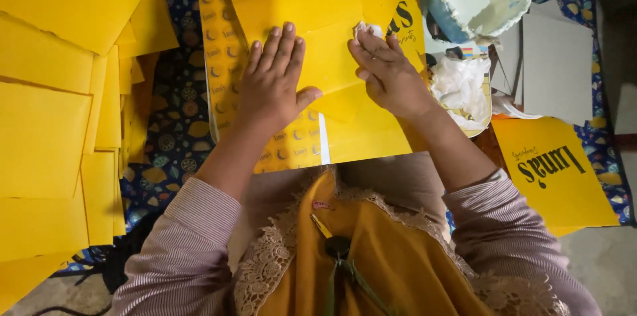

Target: The person applies glue from a bowl onto a white paper card with a small applicator, then presses and wipes the card onto a yellow printed paper bag. They also fold a white paper box insert flat and stack finished bags aside.

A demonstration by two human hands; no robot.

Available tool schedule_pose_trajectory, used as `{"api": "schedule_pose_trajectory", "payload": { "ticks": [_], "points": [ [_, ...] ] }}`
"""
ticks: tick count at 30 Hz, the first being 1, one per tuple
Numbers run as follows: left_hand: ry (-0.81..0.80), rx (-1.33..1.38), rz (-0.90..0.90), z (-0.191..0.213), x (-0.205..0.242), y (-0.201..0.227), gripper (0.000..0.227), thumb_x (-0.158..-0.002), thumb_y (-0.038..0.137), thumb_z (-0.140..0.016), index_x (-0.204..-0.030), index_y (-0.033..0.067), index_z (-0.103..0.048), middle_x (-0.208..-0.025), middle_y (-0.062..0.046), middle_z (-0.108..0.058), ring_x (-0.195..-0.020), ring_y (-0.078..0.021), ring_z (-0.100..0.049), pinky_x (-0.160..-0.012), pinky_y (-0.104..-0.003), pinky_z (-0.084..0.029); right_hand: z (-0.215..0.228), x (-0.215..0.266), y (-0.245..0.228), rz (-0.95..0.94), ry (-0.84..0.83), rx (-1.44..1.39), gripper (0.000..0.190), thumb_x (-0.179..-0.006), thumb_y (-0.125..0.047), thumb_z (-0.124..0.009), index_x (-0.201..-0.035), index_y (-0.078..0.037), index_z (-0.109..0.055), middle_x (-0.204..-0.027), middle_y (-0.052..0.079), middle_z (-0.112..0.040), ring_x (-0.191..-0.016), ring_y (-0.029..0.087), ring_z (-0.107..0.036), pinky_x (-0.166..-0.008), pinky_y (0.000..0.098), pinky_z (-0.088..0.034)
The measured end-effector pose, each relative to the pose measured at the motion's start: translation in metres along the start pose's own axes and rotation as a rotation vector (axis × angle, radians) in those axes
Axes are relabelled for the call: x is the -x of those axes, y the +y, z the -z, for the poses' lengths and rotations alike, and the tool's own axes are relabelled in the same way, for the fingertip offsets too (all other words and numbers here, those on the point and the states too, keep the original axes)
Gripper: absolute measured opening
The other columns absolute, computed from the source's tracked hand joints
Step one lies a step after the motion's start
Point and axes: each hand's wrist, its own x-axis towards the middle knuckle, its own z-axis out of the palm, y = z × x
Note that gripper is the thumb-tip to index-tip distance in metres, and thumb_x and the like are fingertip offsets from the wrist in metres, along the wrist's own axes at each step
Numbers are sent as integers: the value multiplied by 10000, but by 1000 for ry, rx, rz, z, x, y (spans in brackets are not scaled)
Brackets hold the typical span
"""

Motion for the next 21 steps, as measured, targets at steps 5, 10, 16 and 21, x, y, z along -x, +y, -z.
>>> {"api": "schedule_pose_trajectory", "payload": {
  "ticks": [5, 10, 16, 21],
  "points": [
    [42, -2, -1, -1, 2, 0, 836, -1047, 610, -379, -1616, 4, -285, -1704, -143, -102, -1558, -290, -36, -1246, -510, -44, 9, -3, -5, -158, -7, -213, 487, -900, 110, -593, -1372, 2, -646, -1536, 153, -522, -1450, 261, -480, -1244, 415, -267],
    [290, -27, -96, -34, 2, -11, 805, -1050, 599, -481, -1601, 17, -406, -1688, -201, -232, -1563, -345, -194, -1250, -507, -9, 18, 17, -18, -98, 189, -20, 448, -887, 21, -613, -1313, -86, -704, -1344, 119, -631, -1285, 340, -580, -1157, 448, -373],
    [285, -10, -99, -36, 1, -16, 775, -1060, 545, -471, -1601, -6, -412, -1683, -216, -248, -1557, -362, -204, -1240, -519, -29, 70, 78, -12, -170, 379, -15, 167, -953, -20, -775, -1111, -66, -803, -1071, 91, -705, -1016, 322, -707, -944, 426, -552],
    [275, 4, -107, -34, 2, -15, 753, -1039, 479, -480, -1605, -11, -398, -1683, -221, -256, -1560, -359, -206, -1241, -512, -29, 83, 95, 4, -372, 406, -189, 256, -923, -4, -842, -1169, -62, -805, -965, 82, -647, -895, 243, -697, -864, 353, -575]
  ]
}}
